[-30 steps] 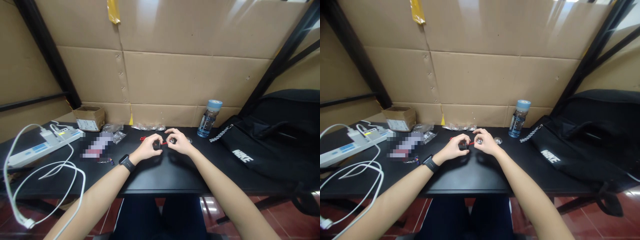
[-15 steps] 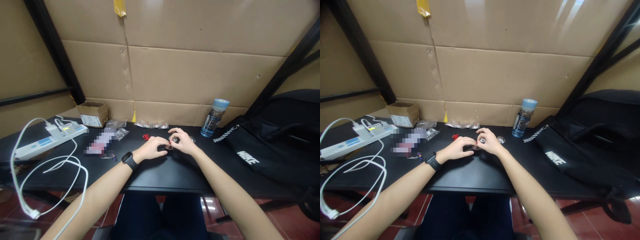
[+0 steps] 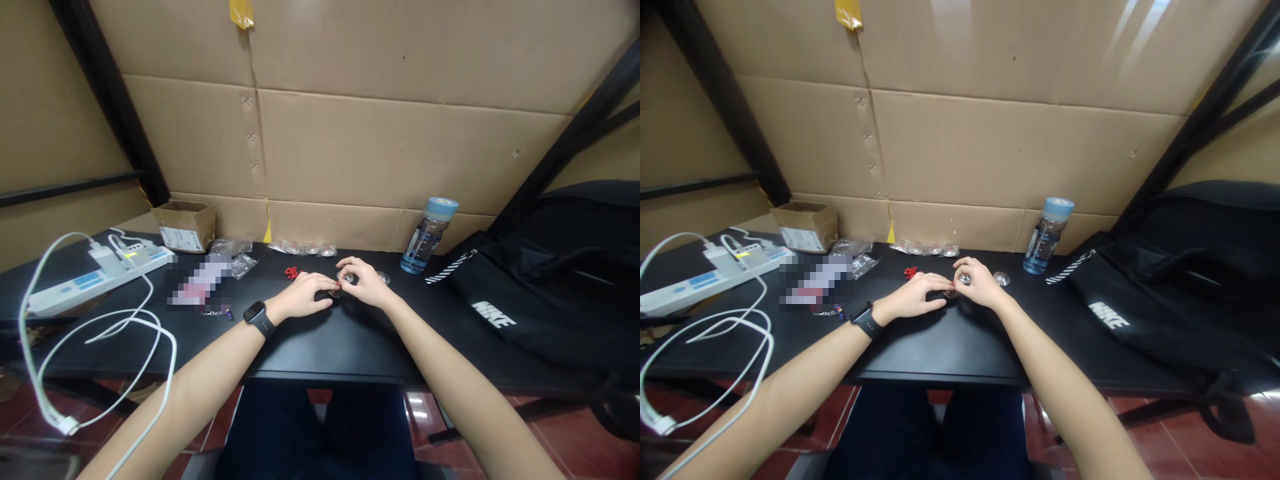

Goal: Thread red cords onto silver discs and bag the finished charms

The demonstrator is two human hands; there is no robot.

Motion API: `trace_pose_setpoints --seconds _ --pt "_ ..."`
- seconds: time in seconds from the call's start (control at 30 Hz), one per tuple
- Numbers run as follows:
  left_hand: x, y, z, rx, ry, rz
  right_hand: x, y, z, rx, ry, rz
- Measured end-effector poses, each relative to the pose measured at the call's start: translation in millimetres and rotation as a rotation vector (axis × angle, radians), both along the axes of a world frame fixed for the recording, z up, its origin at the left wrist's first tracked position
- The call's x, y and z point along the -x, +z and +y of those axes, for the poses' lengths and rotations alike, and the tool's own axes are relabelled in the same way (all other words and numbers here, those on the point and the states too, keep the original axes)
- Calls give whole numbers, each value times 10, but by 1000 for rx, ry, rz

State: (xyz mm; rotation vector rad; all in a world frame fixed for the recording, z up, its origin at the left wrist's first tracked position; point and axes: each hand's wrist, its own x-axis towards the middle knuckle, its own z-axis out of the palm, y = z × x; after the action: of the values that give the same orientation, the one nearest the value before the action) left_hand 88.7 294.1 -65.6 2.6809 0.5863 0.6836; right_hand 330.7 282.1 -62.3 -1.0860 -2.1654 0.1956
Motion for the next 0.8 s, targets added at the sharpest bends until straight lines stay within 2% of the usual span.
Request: trace_pose_setpoints --seconds 0.13,0.33,0.4,0.47,0.57,0.8 --pt "6 -43 23 -2 30 14 -80 33 33 -11 -33 -2" --pt "8 -67 48 6 20 -2 -344 41 137 -47 -251 39" --pt "7 -84 60 27 21 -4 -416 9 165 -8 -259 -6" --pt "7 -102 70 41 34 4 -447 -37 186 45 -210 -56" --pt "7 -100 65 42 55 19 -417 -113 212 88 -177 -99" --pt "9 -15 23 0 212 51 -241 -208 225 15 -317 -247"
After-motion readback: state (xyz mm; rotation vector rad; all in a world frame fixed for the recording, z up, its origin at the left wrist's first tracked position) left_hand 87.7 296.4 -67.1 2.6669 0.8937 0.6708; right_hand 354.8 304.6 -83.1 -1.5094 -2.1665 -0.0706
